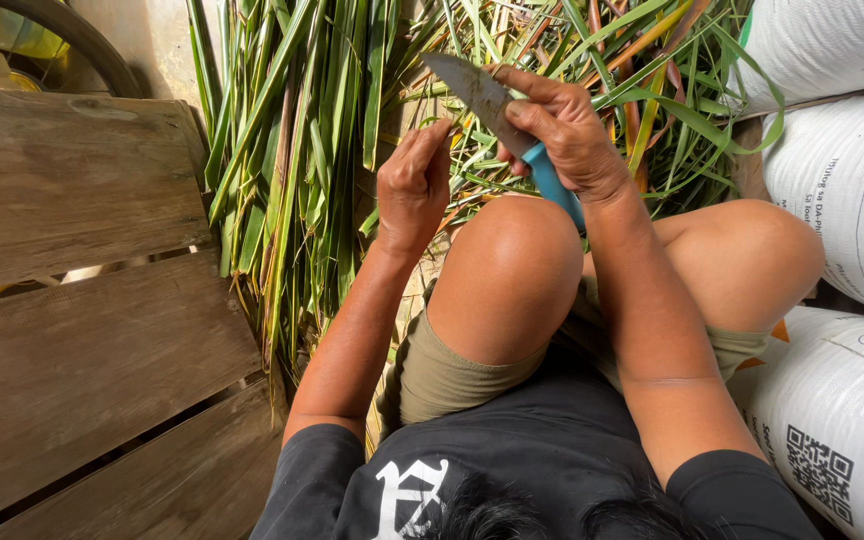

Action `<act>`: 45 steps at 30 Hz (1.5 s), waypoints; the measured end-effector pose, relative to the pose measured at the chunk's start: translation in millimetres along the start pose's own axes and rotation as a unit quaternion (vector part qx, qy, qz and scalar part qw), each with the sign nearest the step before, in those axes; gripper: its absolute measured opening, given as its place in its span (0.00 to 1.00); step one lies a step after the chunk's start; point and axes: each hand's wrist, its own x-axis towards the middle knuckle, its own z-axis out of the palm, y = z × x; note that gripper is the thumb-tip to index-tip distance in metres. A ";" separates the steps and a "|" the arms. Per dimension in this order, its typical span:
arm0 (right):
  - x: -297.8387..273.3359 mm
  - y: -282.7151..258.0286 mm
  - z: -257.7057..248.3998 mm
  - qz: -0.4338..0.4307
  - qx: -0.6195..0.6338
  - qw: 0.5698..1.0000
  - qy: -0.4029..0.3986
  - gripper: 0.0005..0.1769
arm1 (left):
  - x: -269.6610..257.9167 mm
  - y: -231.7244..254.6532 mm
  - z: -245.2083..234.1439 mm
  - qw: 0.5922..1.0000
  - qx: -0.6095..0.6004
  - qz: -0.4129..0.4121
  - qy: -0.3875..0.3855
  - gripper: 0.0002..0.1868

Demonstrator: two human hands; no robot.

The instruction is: The person strips the central ribs or fibers from long green leaves using a knife while sitting on the floor.

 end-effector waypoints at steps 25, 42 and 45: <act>-6.8 -6.4 -31.9 -0.040 0.106 0.992 0.050 0.26 | -56.9 -34.9 -35.5 0.977 0.202 0.070 0.015 0.14; -7.0 -11.8 -5.6 -0.014 0.022 1.000 -0.012 0.26 | -23.9 -22.9 -19.6 0.978 0.188 0.086 0.038 0.14; -8.4 -12.4 -13.6 -0.043 0.121 0.992 -0.006 0.22 | -29.3 -29.8 -22.9 0.973 0.205 0.092 0.052 0.17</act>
